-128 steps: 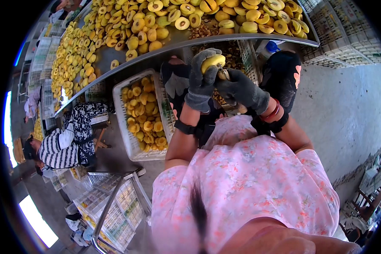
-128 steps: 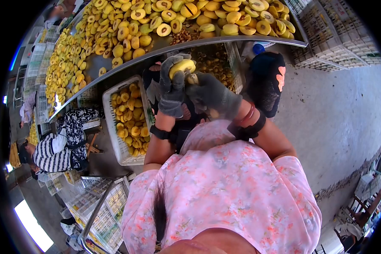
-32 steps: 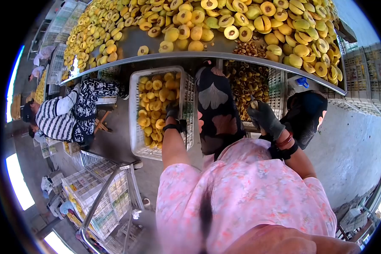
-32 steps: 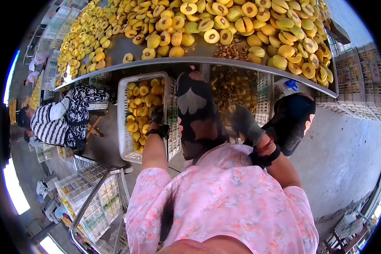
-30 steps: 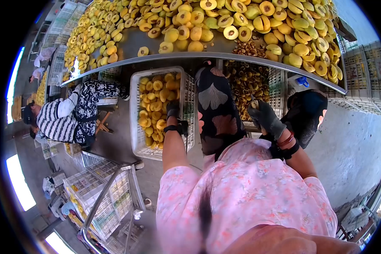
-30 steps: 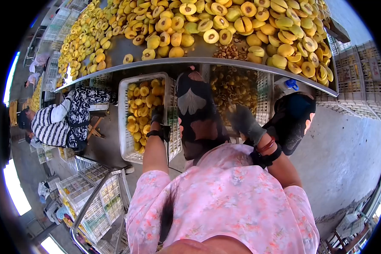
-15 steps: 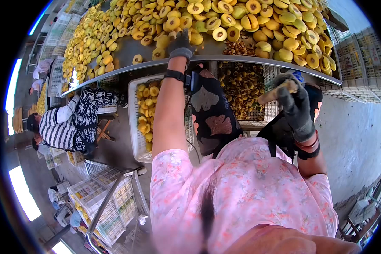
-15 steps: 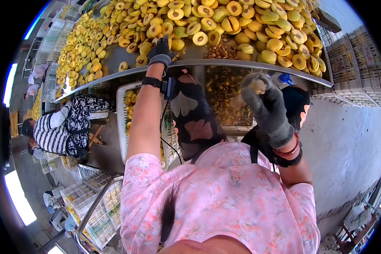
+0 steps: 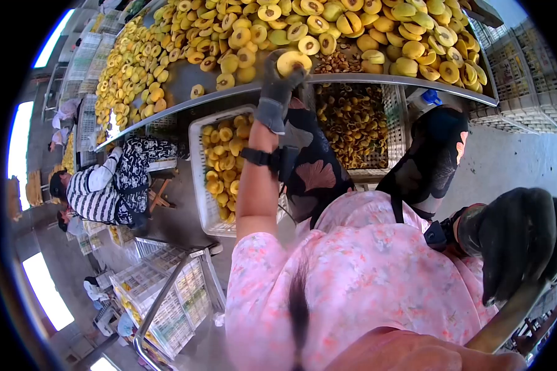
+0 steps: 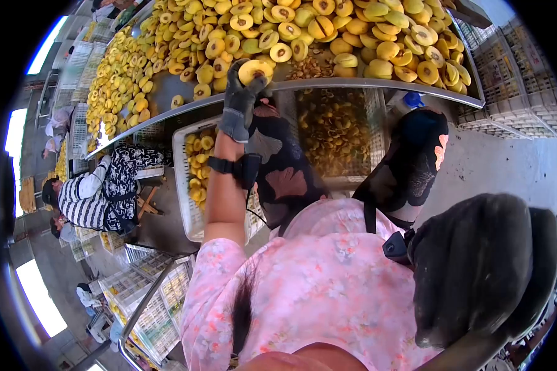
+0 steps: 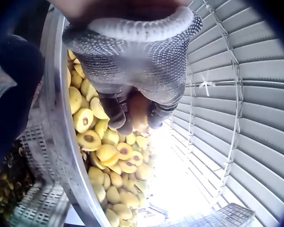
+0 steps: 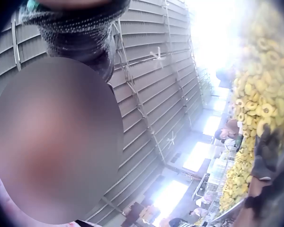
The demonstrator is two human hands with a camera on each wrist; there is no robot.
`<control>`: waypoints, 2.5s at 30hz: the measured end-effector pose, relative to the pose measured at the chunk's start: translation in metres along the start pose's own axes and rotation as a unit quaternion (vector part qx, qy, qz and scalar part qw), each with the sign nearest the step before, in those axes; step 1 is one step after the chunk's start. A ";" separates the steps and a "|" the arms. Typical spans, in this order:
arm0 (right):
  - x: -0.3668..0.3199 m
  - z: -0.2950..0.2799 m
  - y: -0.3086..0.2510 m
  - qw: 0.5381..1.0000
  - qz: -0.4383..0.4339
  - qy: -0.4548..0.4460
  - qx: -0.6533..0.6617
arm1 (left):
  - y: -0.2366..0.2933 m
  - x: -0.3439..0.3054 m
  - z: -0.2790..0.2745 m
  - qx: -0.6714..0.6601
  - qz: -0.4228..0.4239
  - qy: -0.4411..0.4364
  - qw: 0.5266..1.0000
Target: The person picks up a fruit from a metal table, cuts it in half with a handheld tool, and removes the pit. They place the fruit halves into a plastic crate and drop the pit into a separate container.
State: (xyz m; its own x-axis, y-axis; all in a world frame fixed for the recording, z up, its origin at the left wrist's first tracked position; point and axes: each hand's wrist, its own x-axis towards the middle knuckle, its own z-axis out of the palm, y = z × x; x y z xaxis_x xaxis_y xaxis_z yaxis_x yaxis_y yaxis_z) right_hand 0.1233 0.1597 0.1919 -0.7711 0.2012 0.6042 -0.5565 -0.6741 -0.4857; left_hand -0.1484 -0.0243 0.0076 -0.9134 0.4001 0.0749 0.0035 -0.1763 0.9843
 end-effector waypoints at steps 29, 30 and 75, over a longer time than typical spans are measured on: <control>-0.044 -0.043 0.098 0.764 0.244 0.028 -0.597 | 0.073 -0.130 0.084 0.072 0.166 -0.036 0.983; -0.042 -0.042 0.096 0.734 0.248 0.021 -0.632 | 0.073 -0.130 0.087 0.069 0.191 -0.053 0.978; -0.063 -0.051 0.105 0.821 0.472 0.094 -0.307 | -0.004 -0.114 0.081 0.058 0.256 -0.069 0.962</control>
State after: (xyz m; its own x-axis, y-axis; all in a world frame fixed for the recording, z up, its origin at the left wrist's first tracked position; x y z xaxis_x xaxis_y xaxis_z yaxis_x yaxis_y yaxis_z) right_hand 0.0980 0.1125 0.0703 -0.9506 -0.0604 -0.3044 0.3096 -0.1194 -0.9433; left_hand -0.0118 0.0035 0.0080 -0.7168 0.4054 0.5673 0.4912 -0.2839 0.8235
